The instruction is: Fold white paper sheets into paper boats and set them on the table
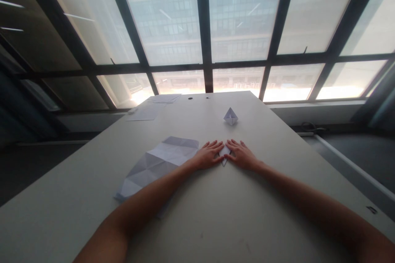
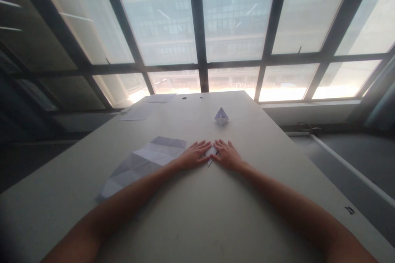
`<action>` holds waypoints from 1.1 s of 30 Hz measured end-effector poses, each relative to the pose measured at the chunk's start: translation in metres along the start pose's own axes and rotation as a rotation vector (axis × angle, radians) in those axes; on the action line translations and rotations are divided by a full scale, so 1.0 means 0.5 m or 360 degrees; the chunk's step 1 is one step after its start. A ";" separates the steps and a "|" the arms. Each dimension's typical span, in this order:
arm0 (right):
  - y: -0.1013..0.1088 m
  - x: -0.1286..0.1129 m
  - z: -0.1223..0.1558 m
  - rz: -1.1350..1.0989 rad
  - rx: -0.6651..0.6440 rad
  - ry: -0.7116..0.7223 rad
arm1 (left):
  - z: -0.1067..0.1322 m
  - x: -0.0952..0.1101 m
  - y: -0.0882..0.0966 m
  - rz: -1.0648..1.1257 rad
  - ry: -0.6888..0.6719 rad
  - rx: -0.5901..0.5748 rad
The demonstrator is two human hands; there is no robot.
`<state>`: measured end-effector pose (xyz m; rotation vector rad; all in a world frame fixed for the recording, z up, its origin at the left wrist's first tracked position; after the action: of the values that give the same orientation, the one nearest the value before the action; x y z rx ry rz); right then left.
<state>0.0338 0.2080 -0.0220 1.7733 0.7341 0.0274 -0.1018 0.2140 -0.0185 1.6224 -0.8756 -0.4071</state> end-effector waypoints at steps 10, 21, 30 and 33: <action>0.043 0.034 -0.013 0.0051 0.0372 -0.0162 | -0.001 0.001 0.005 -0.0004 0.0031 -0.0041; 0.058 0.067 -0.014 0.0099 0.0461 -0.0342 | 0.001 0.004 0.009 0.0002 0.0013 -0.0077; 0.057 0.068 -0.005 0.0181 0.0457 -0.0395 | 0.001 0.014 0.029 0.0009 -0.0048 0.0088; 0.061 0.063 -0.003 0.0178 0.0460 -0.0380 | 0.001 0.017 0.036 0.0042 -0.0056 0.0144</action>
<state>0.0728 0.2203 -0.0056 2.0482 0.4828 -0.2216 -0.1023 0.2068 0.0002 1.6888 -0.9529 -0.3836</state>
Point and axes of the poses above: each hand's wrist, its own z-axis away from the middle knuckle, its own y-axis out of the back of the hand, x = y × z, the point moved 8 cm from there along -z, towards the middle knuckle, and after that the axes turned 9 degrees about x, right-handed, at the moved point
